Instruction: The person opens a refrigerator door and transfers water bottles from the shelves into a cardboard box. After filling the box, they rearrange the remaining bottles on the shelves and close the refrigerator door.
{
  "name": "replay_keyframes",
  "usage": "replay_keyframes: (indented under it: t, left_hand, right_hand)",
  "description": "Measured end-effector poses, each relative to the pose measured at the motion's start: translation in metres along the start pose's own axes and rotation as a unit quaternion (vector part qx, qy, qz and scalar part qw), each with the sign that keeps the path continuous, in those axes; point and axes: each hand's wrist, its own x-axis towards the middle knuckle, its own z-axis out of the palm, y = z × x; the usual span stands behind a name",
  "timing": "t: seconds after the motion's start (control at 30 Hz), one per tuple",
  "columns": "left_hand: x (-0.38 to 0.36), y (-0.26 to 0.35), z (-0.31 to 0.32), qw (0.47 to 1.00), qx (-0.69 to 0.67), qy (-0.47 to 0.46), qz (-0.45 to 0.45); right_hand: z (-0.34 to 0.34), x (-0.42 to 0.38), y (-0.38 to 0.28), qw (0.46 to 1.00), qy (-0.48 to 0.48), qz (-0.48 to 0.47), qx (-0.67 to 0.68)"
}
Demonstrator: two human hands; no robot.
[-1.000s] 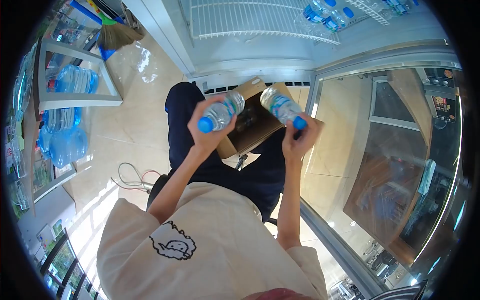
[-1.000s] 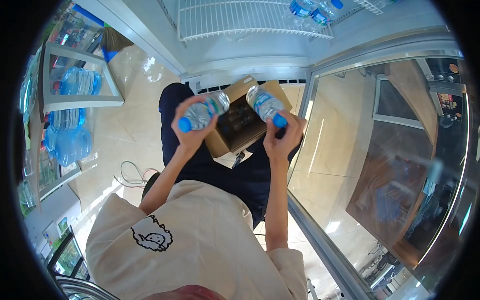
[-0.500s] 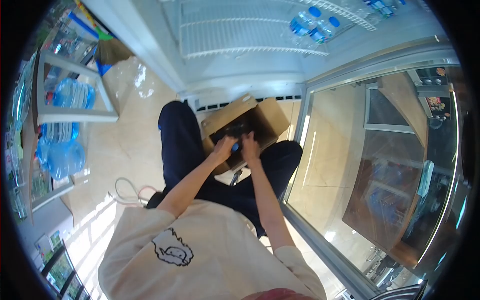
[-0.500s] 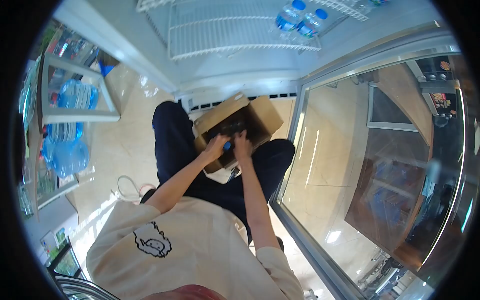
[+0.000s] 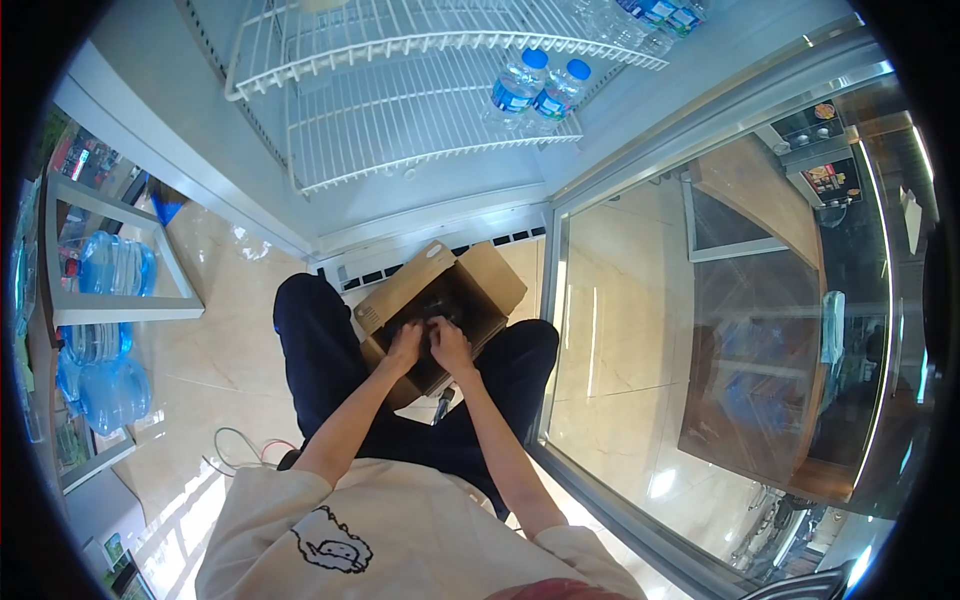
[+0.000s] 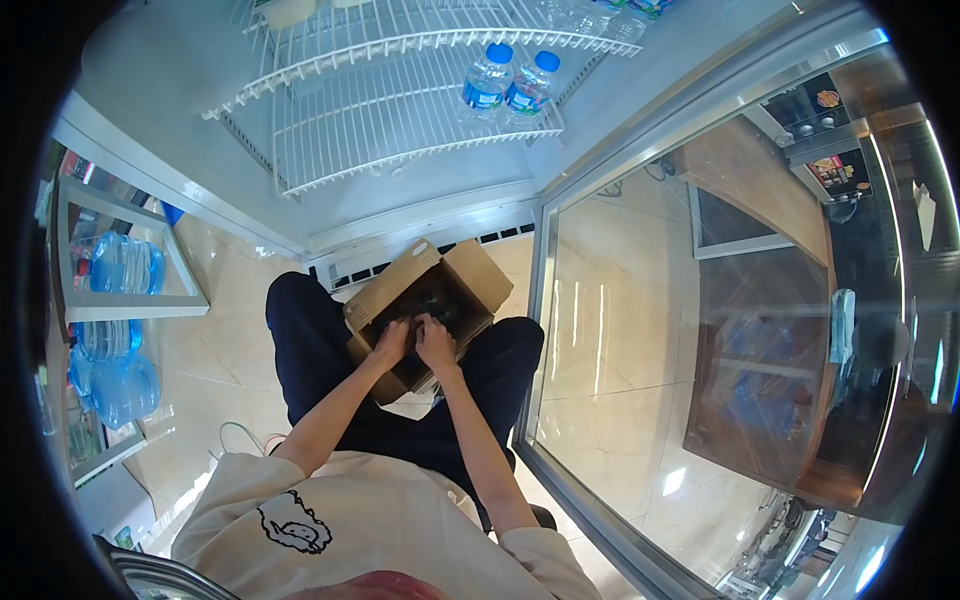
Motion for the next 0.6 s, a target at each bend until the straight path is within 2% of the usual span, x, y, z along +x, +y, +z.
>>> replay_keyframes:
  t: [0.07,0.13,0.17,0.2,0.23,0.27,0.3,0.37,0.43,0.5,0.53,0.57,0.6]
  left_hand:
    - [-0.002,0.015,-0.012,0.996,0.030,0.013,0.083]
    - [0.011,0.059,-0.034,0.978,-0.017,0.107,0.181]
    - [0.021,0.088,-0.049,0.958,-0.006,0.175,0.229]
    - [0.035,0.120,-0.069,0.930,0.005,0.242,0.276]
    - [0.050,0.152,-0.097,0.907,-0.007,0.285,0.312]
    - [0.068,0.184,-0.125,0.879,-0.020,0.328,0.345]
    - [0.093,0.213,-0.146,0.857,-0.028,0.385,0.341]
    - [0.131,0.272,-0.202,0.851,-0.064,0.425,0.303]
    - [0.172,0.312,-0.240,0.830,-0.069,0.465,0.301]
    - [0.214,0.316,-0.256,0.887,-0.054,0.377,0.262]
    - [0.238,0.312,-0.257,0.912,-0.045,0.331,0.240]
    - [0.262,0.294,-0.252,0.907,-0.051,0.305,0.287]
    - [0.257,0.293,-0.256,0.905,-0.063,0.306,0.288]
  right_hand:
    - [-0.022,0.019,0.002,0.986,0.082,-0.057,0.130]
    - [-0.080,0.054,-0.016,0.961,0.230,-0.102,0.117]
    - [-0.121,0.071,-0.040,0.934,0.339,-0.110,0.031]
    - [-0.170,0.088,-0.072,0.902,0.384,-0.145,0.132]
    - [-0.213,0.108,-0.090,0.856,0.456,-0.228,0.089]
    - [-0.249,0.128,-0.104,0.852,0.463,-0.230,0.076]
    - [-0.282,0.144,-0.123,0.839,0.479,-0.247,0.072]
    - [-0.332,0.175,-0.156,0.784,0.539,-0.307,-0.007]
    - [-0.354,0.213,-0.159,0.804,0.503,-0.313,-0.048]
    - [-0.360,0.244,-0.148,0.817,0.452,-0.343,-0.105]
    - [-0.364,0.241,-0.151,0.829,0.446,-0.331,-0.066]
    - [-0.358,0.229,-0.153,0.841,0.438,-0.316,-0.027]
    - [-0.351,0.216,-0.154,0.852,0.428,-0.300,0.013]
